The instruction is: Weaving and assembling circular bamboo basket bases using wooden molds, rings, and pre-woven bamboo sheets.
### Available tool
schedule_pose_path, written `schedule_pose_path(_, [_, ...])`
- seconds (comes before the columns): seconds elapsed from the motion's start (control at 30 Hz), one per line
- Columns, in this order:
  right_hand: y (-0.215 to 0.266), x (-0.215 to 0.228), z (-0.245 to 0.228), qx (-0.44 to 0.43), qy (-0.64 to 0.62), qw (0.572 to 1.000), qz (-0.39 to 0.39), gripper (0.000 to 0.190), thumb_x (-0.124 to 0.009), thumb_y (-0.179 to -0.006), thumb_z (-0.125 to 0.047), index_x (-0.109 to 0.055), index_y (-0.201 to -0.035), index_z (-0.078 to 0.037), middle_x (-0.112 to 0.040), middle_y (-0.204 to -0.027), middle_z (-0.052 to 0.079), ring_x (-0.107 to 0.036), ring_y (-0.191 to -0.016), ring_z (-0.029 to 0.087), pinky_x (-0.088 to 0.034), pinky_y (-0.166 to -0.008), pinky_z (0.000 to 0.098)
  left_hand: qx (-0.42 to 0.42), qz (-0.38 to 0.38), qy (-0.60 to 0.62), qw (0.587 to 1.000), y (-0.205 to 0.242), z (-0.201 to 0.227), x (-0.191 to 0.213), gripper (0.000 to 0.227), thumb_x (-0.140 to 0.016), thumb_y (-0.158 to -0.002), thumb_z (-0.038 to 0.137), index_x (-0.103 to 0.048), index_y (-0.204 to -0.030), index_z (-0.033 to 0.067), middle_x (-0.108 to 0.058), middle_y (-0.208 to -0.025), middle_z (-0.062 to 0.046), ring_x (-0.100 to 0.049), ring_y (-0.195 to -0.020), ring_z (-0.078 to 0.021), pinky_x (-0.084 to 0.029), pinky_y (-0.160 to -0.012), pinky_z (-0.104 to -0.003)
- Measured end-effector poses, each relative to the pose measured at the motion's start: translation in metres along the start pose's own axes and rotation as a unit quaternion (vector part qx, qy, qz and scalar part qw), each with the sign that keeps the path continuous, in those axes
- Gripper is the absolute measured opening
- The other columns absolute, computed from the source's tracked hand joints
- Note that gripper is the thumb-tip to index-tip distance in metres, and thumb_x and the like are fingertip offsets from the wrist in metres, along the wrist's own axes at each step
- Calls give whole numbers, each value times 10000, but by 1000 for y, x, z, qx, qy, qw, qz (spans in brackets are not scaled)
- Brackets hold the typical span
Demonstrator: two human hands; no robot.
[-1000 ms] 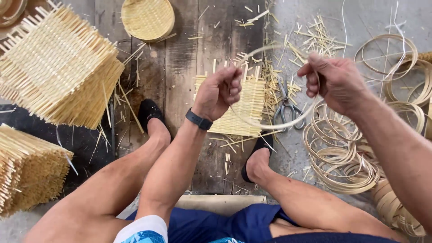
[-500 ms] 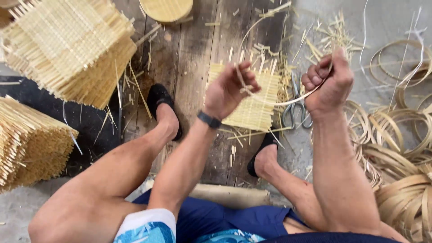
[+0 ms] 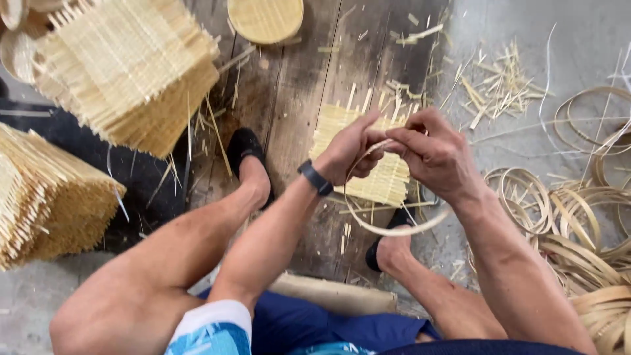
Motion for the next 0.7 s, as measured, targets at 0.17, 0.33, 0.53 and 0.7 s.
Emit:
schedule_pose_path(0.17, [0, -15, -24, 104, 102, 989, -28, 122, -783, -905, -85, -766, -1014, -33, -628, -929, 62, -628, -751, 185, -565, -633, 287, 34, -24, -92, 995, -6, -5, -16, 753, -254, -846, 907, -414, -603, 212, -350, -495, 71, -241, -404, -84, -124, -374, -271])
schedule_pose_path(0.33, [11, -20, -21, 109, 168, 978, 55, 103, -785, -845, 7, -765, -939, -29, -577, -821, 33, -607, -729, 177, -542, -595, 298, 19, 32, -71, 997, 1, -3, -22, 759, -234, -810, 937, -274, -487, 252, -279, -455, 95, -200, -377, -73, -111, -368, -277])
schedule_pose_path(0.53, [11, -17, 31, 20, -26, 999, -6, 121, -832, -908, -78, -778, -1016, -80, -664, -865, 38, -644, -759, 144, -562, -589, 246, -23, 19, -8, 1000, -11, -13, 5, 711, -323, -905, 845, -455, -611, 211, -360, -496, 90, -263, -384, -61, -170, -349, -256])
schedule_pose_path(0.7, [60, -24, 108, -377, -611, 673, 181, 440, -580, -934, -452, -734, -995, -44, -685, -763, 50, -677, -706, 195, -643, -663, 358, -248, 36, 186, 950, -3, 32, 58, 362, -604, -1029, 414, -658, -1087, 62, -525, -675, 25, -425, -562, -93, -350, -506, -253])
Point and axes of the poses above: each hand's wrist, its own y-axis away from the middle knuckle, its own x-axis out of the back of the hand, z = x × y, the point moved 9 cm from there along -y, towards the middle knuckle
